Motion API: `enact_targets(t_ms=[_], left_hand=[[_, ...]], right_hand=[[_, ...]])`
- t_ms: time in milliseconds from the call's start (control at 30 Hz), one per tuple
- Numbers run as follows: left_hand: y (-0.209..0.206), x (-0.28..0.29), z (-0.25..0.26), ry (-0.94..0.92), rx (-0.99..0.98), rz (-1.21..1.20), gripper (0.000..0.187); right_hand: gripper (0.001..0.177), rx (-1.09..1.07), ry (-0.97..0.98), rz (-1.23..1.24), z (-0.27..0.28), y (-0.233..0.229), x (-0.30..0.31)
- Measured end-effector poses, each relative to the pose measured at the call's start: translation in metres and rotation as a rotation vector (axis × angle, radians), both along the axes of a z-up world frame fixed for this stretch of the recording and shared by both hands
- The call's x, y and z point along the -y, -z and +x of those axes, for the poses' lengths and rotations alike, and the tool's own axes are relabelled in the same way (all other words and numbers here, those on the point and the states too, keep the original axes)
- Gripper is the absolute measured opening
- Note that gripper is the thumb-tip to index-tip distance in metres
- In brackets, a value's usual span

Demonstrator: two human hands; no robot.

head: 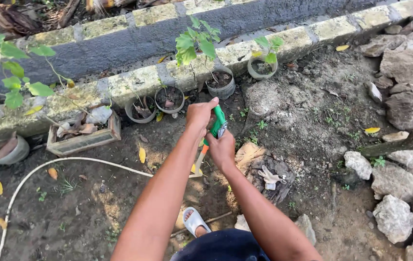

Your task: Watering various potted plants in an outdoor garden area using a hose with a spray nozzle.

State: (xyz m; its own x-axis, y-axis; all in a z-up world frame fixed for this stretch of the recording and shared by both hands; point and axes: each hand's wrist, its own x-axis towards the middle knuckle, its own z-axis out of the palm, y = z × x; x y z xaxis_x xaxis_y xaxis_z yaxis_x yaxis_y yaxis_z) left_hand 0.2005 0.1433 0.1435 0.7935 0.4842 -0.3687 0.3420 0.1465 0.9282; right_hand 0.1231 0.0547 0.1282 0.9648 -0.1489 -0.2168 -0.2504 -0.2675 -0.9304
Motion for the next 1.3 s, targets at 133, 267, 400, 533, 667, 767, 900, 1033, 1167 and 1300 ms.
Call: enact_targets(t_ms=[133,267,400,533,667,767,900,1033,1167,1300], left_hand=[[0.001,-0.023,0.019,0.157,0.029,-0.153,0.033],[0.004,-0.041,0.039,0.369,0.074,-0.387,0.039],[0.009,-0.044,0.067,0.311,0.056,-0.352,0.044],[-0.012,-0.053,0.084,0.197,0.075,-0.322,0.045],[0.005,-0.070,0.126,0.246,0.071,-0.239,0.033],[0.013,-0.070,0.161,0.296,0.061,-0.247,0.032],[0.024,-0.058,0.215,0.390,0.043,-0.358,0.029],[0.029,-0.023,0.266,0.428,-0.035,-0.366,0.032],[0.042,0.005,0.320,0.404,-0.066,-0.318,0.037],[0.063,0.008,0.354,0.425,-0.121,-0.342,0.036]], right_hand=[[0.011,0.036,0.046,0.008,0.018,-0.011,-0.026],[0.012,0.021,0.066,0.035,0.039,-0.024,-0.036],[0.014,0.020,0.055,0.013,0.071,-0.008,-0.038],[0.013,0.010,0.054,0.005,0.098,-0.012,-0.044],[0.018,0.007,0.001,0.063,0.126,-0.016,-0.052],[0.016,0.008,-0.001,0.095,0.160,-0.015,-0.054],[0.015,-0.007,0.009,0.126,0.214,-0.004,-0.048],[0.009,-0.062,0.078,0.127,0.275,0.024,-0.013],[0.008,-0.100,0.111,0.118,0.333,0.037,0.010],[0.009,-0.157,0.113,0.134,0.352,0.032,0.017]])
